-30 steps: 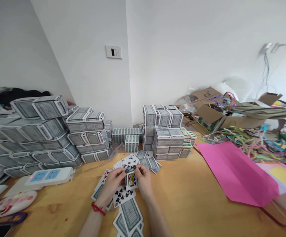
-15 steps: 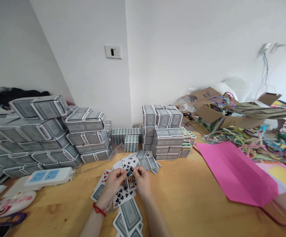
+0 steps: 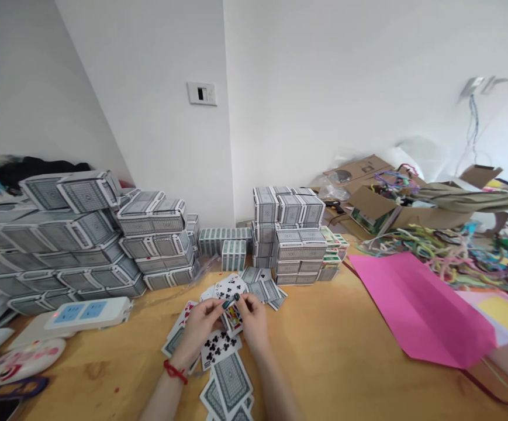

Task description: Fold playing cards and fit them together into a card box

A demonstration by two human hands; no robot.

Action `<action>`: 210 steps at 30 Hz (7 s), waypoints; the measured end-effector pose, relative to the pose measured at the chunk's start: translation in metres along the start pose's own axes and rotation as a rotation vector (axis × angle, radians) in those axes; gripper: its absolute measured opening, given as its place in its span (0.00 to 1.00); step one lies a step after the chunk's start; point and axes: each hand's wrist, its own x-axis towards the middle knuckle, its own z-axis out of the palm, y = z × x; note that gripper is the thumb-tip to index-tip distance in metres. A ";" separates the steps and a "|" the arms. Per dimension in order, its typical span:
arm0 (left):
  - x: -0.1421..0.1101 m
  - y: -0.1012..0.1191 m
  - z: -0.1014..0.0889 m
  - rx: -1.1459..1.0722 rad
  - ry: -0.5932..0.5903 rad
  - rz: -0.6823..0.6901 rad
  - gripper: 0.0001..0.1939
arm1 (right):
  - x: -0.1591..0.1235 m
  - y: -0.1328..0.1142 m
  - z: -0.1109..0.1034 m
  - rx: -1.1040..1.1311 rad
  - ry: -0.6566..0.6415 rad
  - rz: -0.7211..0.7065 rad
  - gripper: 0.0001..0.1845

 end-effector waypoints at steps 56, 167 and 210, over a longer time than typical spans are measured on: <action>-0.004 0.001 0.004 0.218 0.281 0.266 0.12 | -0.003 -0.014 0.003 0.229 -0.097 0.074 0.18; -0.012 0.010 0.010 0.211 0.197 0.305 0.04 | -0.005 -0.011 0.005 0.344 -0.083 0.200 0.06; -0.008 -0.001 0.006 0.500 0.311 0.511 0.10 | -0.007 0.006 0.011 -0.097 -0.114 -0.043 0.13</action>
